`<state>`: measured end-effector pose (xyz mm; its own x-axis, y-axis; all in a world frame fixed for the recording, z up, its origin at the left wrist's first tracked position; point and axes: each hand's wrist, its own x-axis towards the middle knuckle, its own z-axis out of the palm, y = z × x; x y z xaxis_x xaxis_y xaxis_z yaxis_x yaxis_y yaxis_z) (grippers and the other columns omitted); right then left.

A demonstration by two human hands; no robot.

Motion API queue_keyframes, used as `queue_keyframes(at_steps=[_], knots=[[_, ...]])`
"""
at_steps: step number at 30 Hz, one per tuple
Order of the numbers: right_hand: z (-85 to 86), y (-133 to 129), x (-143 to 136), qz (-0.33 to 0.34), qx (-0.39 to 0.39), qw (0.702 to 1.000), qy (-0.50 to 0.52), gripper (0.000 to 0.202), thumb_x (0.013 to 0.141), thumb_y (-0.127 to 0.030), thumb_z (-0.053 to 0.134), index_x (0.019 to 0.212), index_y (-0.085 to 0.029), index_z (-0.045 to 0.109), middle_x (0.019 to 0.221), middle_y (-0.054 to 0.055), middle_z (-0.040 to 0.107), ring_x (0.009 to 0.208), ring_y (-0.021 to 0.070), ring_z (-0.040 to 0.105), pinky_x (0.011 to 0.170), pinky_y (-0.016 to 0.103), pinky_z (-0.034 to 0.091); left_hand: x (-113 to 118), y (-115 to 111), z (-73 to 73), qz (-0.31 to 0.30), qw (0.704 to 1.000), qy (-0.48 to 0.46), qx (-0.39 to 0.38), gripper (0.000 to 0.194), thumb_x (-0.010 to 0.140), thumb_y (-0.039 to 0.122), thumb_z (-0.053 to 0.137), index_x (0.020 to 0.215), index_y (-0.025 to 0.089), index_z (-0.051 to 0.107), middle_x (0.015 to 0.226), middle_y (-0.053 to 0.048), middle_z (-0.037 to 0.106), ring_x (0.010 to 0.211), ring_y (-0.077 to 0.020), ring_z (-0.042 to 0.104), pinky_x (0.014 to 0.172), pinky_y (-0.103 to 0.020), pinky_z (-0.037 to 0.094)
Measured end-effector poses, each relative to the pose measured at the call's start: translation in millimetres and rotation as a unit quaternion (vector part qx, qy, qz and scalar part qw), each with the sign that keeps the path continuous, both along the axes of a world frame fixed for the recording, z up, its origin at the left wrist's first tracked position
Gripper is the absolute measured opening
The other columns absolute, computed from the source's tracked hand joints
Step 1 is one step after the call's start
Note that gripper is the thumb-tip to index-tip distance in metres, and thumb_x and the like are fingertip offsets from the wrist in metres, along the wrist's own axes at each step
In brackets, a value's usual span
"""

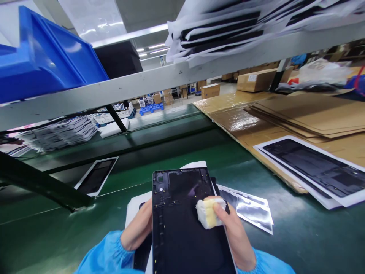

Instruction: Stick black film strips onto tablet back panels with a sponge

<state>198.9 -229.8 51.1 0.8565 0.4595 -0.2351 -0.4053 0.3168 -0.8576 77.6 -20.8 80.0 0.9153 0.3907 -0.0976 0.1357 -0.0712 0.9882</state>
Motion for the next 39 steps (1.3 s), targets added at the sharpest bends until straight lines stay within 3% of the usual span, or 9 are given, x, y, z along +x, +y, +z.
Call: queue_keyframes(at_steps=[3,6,11,18,22,24,28,32,39], knots=[[7.8,-4,4,-0.001,-0.007,1.000,-0.018,0.051,0.066,-0.062,0.082,0.095,-0.021,0.072,0.090,0.007,0.069,0.079,0.0272,0.064,0.066,0.029,0.054,6,-13,3.8,-0.073,0.962,0.039,-0.258,0.054,0.091,0.060,0.051,0.119,0.016,0.064,0.112,-0.011,0.067,0.110,-0.0302,0.062,0.095,-0.044,0.051],[8.7,-4,11,-0.009,-0.052,0.997,-0.063,0.053,0.067,-0.063,0.081,0.096,-0.019,0.073,0.095,0.009,0.069,0.090,0.0312,0.064,0.074,0.032,0.054,9,-16,6.9,-0.049,0.949,0.035,-0.308,0.062,0.083,0.066,0.059,0.114,0.013,0.066,0.110,-0.013,0.068,0.112,-0.0335,0.060,0.102,-0.047,0.045],[-6.6,-2,23,-0.056,-0.116,0.979,-0.158,0.057,0.073,-0.066,0.074,0.097,-0.015,0.073,0.099,0.012,0.068,0.097,0.0348,0.062,0.090,0.039,0.050,14,-15,4.3,-0.028,0.995,0.038,-0.089,0.062,0.080,0.064,0.064,0.115,0.013,0.065,0.116,-0.011,0.066,0.117,-0.0344,0.055,0.106,-0.046,0.041],[-13.0,-1,36,-0.114,-0.162,0.942,-0.269,0.047,0.081,-0.064,0.063,0.093,-0.019,0.072,0.105,0.009,0.066,0.099,0.0327,0.061,0.089,0.042,0.050,47,-6,5.7,-0.141,0.977,0.003,0.159,0.042,0.091,0.044,0.051,0.119,0.015,0.062,0.123,-0.009,0.062,0.113,-0.0296,0.058,0.103,-0.042,0.044],[-21.1,2,32,-0.305,-0.163,0.838,-0.422,0.023,0.092,-0.040,0.059,0.095,-0.020,0.070,0.127,0.008,0.055,0.113,0.0291,0.052,0.095,0.042,0.045,109,25,16.9,-0.157,0.955,-0.049,0.246,0.041,0.088,0.042,0.056,0.119,0.014,0.060,0.121,-0.009,0.063,0.112,-0.0303,0.058,0.102,-0.042,0.044],[-30.9,7,25,-0.298,-0.144,0.815,-0.476,0.016,0.094,-0.031,0.057,0.096,-0.021,0.070,0.122,0.008,0.056,0.108,0.0276,0.055,0.091,0.041,0.048,153,40,23.2,-0.130,0.960,-0.055,0.242,0.036,0.084,0.035,0.064,0.113,0.014,0.063,0.116,-0.008,0.066,0.110,-0.0304,0.059,0.103,-0.042,0.044],[-50.4,23,12,-0.174,-0.121,0.837,-0.504,0.017,0.095,-0.024,0.053,0.099,-0.024,0.071,0.118,0.009,0.055,0.100,0.0247,0.058,0.083,0.036,0.053,249,50,23.9,-0.059,0.974,-0.061,0.210,0.030,0.086,0.022,0.063,0.115,0.013,0.062,0.121,-0.009,0.063,0.116,-0.0276,0.056,0.106,-0.038,0.041],[-61.5,34,12,-0.103,-0.140,0.864,-0.473,0.018,0.095,-0.024,0.052,0.097,-0.026,0.070,0.116,0.008,0.053,0.097,0.0233,0.059,0.083,0.035,0.053,328,32,-0.9,-0.013,0.981,-0.042,0.188,0.029,0.097,0.022,0.050,0.124,0.012,0.055,0.122,-0.011,0.062,0.112,-0.0231,0.059,0.099,-0.034,0.047],[-74.6,37,14,-0.045,-0.170,0.871,-0.458,0.020,0.095,-0.025,0.049,0.097,-0.025,0.069,0.117,0.009,0.052,0.098,0.0240,0.059,0.084,0.035,0.053,383,8,-51.0,0.050,0.969,0.050,0.237,0.031,0.096,0.034,0.058,0.119,0.014,0.057,0.121,-0.010,0.057,0.108,-0.0242,0.057,0.094,-0.046,0.049]])
